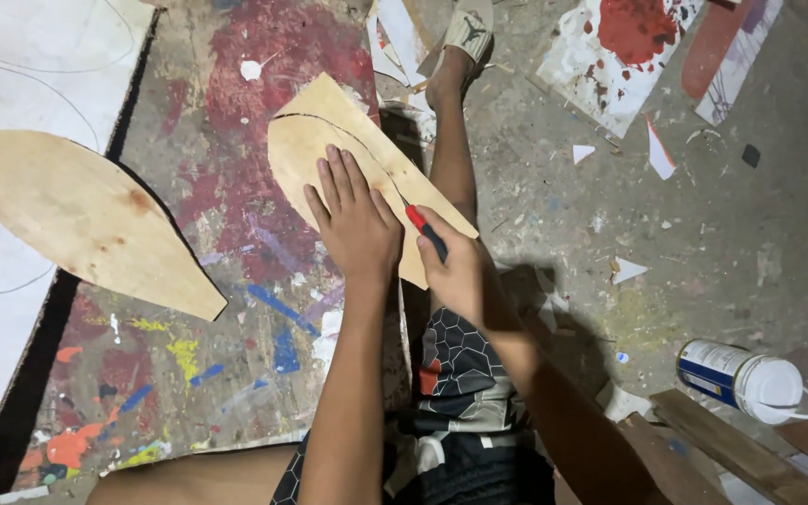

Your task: Cutting a curved shape out of a thin wooden board using a utility knife

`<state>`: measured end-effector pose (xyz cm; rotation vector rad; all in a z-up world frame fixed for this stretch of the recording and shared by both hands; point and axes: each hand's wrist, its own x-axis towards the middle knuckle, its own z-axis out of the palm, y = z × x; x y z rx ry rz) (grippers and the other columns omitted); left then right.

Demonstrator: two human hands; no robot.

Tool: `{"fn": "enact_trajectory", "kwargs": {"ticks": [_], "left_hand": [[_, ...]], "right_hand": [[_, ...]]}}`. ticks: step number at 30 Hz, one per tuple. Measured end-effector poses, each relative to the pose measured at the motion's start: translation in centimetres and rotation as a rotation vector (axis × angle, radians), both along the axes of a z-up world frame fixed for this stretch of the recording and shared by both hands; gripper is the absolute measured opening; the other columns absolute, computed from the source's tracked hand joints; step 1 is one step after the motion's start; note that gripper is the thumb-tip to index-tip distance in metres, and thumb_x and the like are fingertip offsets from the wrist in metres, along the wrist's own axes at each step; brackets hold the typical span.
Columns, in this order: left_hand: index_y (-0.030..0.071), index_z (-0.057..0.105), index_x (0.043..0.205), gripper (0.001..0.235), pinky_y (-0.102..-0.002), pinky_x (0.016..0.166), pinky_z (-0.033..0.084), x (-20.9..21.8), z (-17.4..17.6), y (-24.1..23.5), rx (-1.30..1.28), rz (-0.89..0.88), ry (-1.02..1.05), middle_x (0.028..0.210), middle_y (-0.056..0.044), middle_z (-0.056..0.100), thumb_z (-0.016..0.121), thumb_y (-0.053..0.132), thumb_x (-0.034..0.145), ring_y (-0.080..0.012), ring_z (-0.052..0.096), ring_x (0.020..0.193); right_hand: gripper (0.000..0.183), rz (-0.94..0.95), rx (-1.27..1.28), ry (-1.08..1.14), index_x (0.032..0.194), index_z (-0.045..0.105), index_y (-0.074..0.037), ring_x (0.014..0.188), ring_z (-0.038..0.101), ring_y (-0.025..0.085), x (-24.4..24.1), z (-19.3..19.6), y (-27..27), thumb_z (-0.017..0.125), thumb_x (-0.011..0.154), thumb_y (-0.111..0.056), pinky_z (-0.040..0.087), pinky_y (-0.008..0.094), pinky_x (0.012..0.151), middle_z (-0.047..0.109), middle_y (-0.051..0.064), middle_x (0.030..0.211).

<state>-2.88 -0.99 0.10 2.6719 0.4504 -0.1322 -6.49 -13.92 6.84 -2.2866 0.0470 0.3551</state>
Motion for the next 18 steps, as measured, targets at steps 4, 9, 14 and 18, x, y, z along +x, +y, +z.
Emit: {"fn": "enact_trajectory", "kwargs": {"ticks": [4,9,14,18], "left_hand": [[0.007,0.019,0.166,0.065,-0.053,0.13,-0.003,-0.2,-0.1,-0.3,0.018,-0.008,-0.03,0.174,-0.013,0.014,0.029,0.03,0.106,-0.0296,0.009,0.161],[0.007,0.018,0.166,0.066,-0.054,0.13,-0.004,0.0,-0.2,-0.5,0.054,0.008,-0.014,0.174,-0.013,0.013,0.031,0.03,0.105,-0.0287,0.009,0.161],[0.007,0.02,0.166,0.066,-0.055,0.13,-0.001,0.0,0.5,-0.7,0.062,0.03,-0.051,0.174,-0.013,0.015,0.034,0.028,0.105,-0.0282,0.012,0.161],[0.007,0.02,0.166,0.065,-0.054,0.129,-0.001,-0.3,-0.3,-0.6,0.066,0.028,-0.055,0.174,-0.013,0.016,0.033,0.028,0.105,-0.0282,0.013,0.161]], "right_hand": [[0.046,0.047,-0.127,0.009,0.146,0.059,-0.03,0.11,0.07,0.038,-0.2,-0.3,0.1,0.057,0.099,-0.029,0.057,0.048,0.092,0.075,0.018,0.115],[0.041,0.014,-0.006,-0.021,0.139,0.066,-0.02,0.109,0.07,0.041,1.2,2.8,1.1,0.057,0.1,-0.022,0.058,0.047,0.089,0.075,0.023,0.115],[0.049,0.116,-0.006,0.073,0.146,0.059,-0.022,0.109,0.068,0.046,-0.6,8.0,-0.6,0.044,0.101,-0.032,0.051,0.059,0.088,0.073,0.027,0.11],[0.049,0.055,-0.005,0.157,0.144,0.061,-0.018,0.11,0.068,0.048,-4.8,9.5,-4.2,0.049,0.098,-0.03,0.052,0.057,0.091,0.073,0.03,0.112]]}}
